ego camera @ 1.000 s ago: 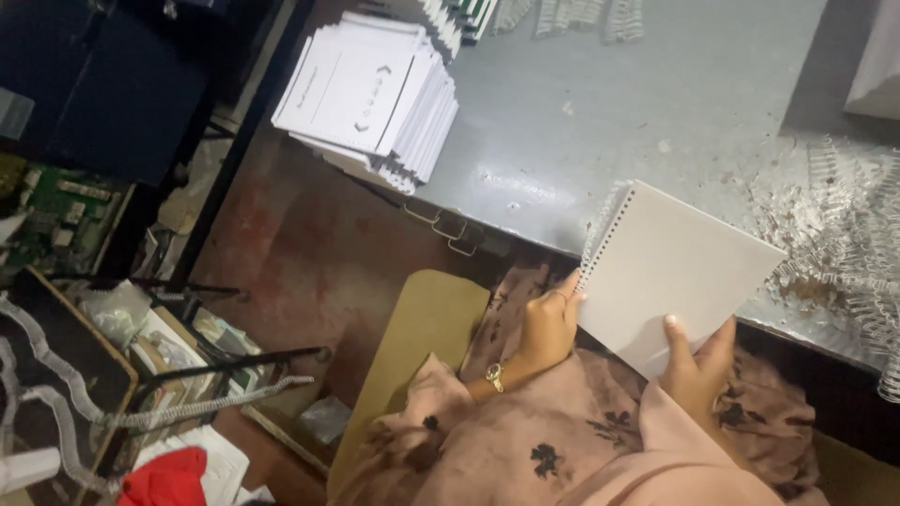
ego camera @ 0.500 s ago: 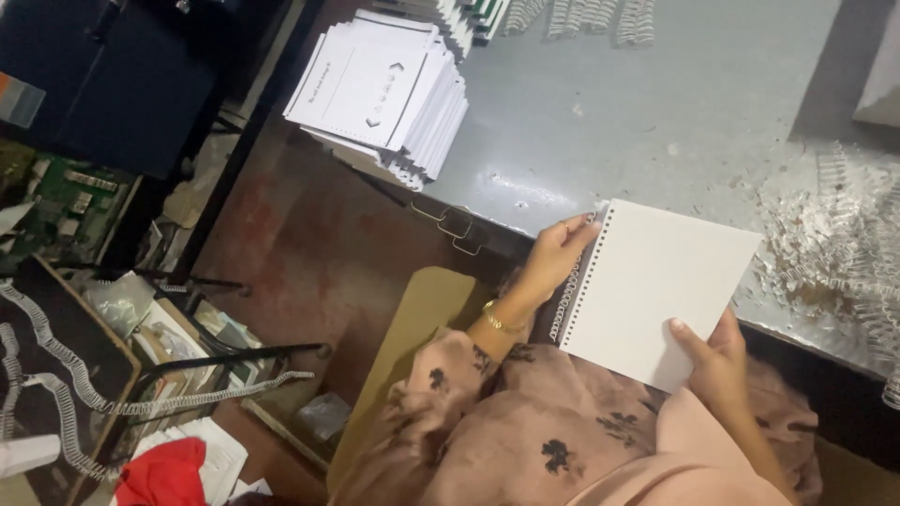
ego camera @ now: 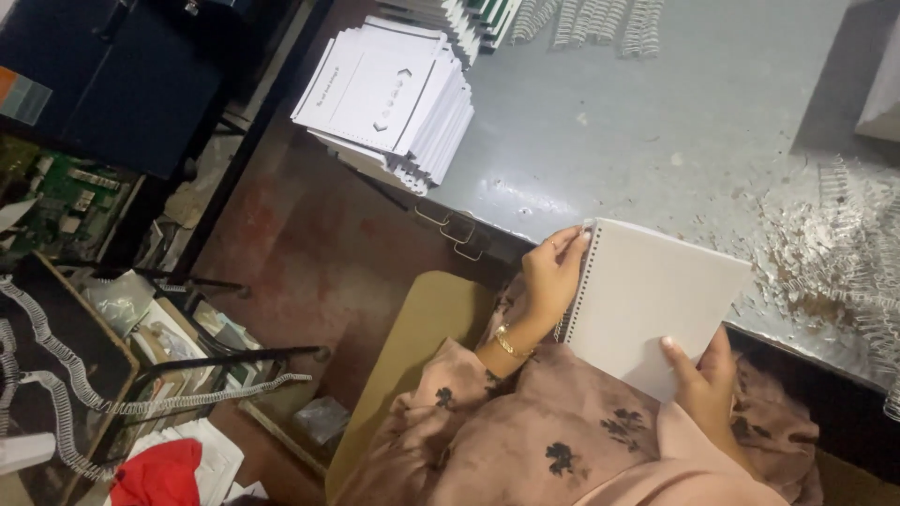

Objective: Manually aligning paper stacks and performing a quality check by flipping through notebook pages during assembly.

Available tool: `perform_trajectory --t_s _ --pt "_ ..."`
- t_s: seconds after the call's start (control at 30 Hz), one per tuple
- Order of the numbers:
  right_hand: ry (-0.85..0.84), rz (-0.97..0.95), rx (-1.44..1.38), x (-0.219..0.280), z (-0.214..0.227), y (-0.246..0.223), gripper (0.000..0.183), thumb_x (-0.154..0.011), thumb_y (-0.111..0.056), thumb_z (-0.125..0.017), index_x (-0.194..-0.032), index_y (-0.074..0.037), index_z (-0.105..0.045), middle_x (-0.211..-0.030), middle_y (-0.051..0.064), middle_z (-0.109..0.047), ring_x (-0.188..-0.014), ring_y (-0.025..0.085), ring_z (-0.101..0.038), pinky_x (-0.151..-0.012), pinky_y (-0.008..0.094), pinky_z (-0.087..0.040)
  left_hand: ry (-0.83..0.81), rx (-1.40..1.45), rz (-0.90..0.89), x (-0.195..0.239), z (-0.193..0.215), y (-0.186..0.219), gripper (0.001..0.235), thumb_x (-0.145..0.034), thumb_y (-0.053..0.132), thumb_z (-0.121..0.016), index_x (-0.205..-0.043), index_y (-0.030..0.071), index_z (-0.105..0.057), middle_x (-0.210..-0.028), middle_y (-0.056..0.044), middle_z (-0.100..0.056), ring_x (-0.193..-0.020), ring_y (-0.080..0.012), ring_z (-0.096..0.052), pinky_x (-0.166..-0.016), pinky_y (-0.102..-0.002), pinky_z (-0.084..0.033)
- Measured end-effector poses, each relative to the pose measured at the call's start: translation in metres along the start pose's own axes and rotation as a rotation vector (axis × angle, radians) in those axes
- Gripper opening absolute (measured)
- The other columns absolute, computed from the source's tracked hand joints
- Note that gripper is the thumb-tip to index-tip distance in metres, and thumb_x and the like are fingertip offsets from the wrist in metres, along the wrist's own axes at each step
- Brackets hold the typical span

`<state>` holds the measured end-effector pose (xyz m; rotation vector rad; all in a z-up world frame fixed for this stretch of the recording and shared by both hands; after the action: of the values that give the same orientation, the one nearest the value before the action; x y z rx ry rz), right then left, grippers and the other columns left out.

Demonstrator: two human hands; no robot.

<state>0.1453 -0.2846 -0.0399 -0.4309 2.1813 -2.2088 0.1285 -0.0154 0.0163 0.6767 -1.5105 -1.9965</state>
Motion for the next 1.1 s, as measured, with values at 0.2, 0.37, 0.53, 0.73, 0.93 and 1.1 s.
perform_trajectory --t_s 0.2,0.37,0.53,0.73,0.93,1.1 --pt "0.032 0.018 0.086 0.003 0.003 -0.006 0.057 -0.089 -0.011 -0.065 -0.144 -0.003 -0.052 -0.13 0.011 -0.063 -0.116 0.019 -0.056 -0.101 0.033 -0.043 0.026 -0.176 -0.105 0.013 0.004 0.016 0.026 -0.096 0.017 -0.066 -0.117 0.004 -0.072 -0.101 -0.013 -0.077 -0.086 -0.021 -0.076 -0.075 -0.03 -0.063" --pt "0.055 0.005 0.169 0.014 0.005 -0.014 0.051 -0.091 -0.016 -0.065 -0.139 -0.003 -0.053 -0.125 0.012 -0.063 -0.113 0.02 -0.056 -0.098 0.033 -0.043 0.024 -0.223 -0.168 0.014 0.005 0.021 0.028 -0.09 0.009 -0.07 -0.118 0.002 -0.072 -0.105 -0.012 -0.077 -0.093 -0.021 -0.077 -0.084 -0.029 -0.065" --pt "0.092 0.066 0.313 0.023 0.006 -0.014 0.043 -0.094 -0.02 -0.065 -0.131 -0.001 -0.055 -0.114 0.014 -0.068 -0.102 0.022 -0.06 -0.087 0.035 -0.045 0.105 -0.199 -0.199 0.013 0.013 0.032 0.021 -0.089 0.008 -0.073 -0.109 0.002 -0.075 -0.096 -0.011 -0.078 -0.09 -0.0203 -0.078 -0.085 -0.029 -0.066" --pt "0.169 0.23 0.807 0.03 0.008 0.002 0.059 -0.1 -0.04 -0.062 -0.152 -0.011 -0.056 -0.083 0.028 -0.07 -0.078 0.048 -0.069 -0.067 0.051 -0.051 0.155 -0.147 -0.135 0.0 0.014 0.032 0.022 -0.089 0.026 -0.077 -0.094 0.005 -0.076 -0.084 -0.009 -0.079 -0.077 -0.018 -0.078 -0.065 -0.027 -0.062" --pt "0.267 0.649 0.803 0.047 -0.005 -0.038 0.042 -0.105 -0.015 -0.069 -0.146 -0.007 -0.066 -0.087 0.022 -0.067 -0.076 0.04 -0.066 -0.073 0.046 -0.051 0.243 -0.006 -0.138 -0.002 0.02 0.045 0.019 -0.086 0.022 -0.079 -0.088 0.003 -0.074 -0.079 -0.009 -0.077 -0.074 -0.0163 -0.077 -0.07 -0.025 -0.064" --pt "0.135 0.108 0.327 0.013 0.014 -0.027 0.046 -0.096 -0.015 -0.064 -0.139 -0.001 -0.057 -0.113 0.022 -0.068 -0.1 0.03 -0.063 -0.085 0.04 -0.048 0.105 -0.07 -0.234 0.0 0.031 0.07 0.016 -0.088 0.016 -0.076 -0.099 0.005 -0.073 -0.086 -0.008 -0.077 -0.08 -0.0165 -0.076 -0.077 -0.027 -0.062"
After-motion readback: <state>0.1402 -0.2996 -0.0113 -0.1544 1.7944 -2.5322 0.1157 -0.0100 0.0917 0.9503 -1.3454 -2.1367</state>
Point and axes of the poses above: each hand's wrist, its own x-axis away from the middle knuckle, its own z-axis out of the back of the hand, y = z × x, the point moved 10 cm from there along -x, towards the middle knuckle
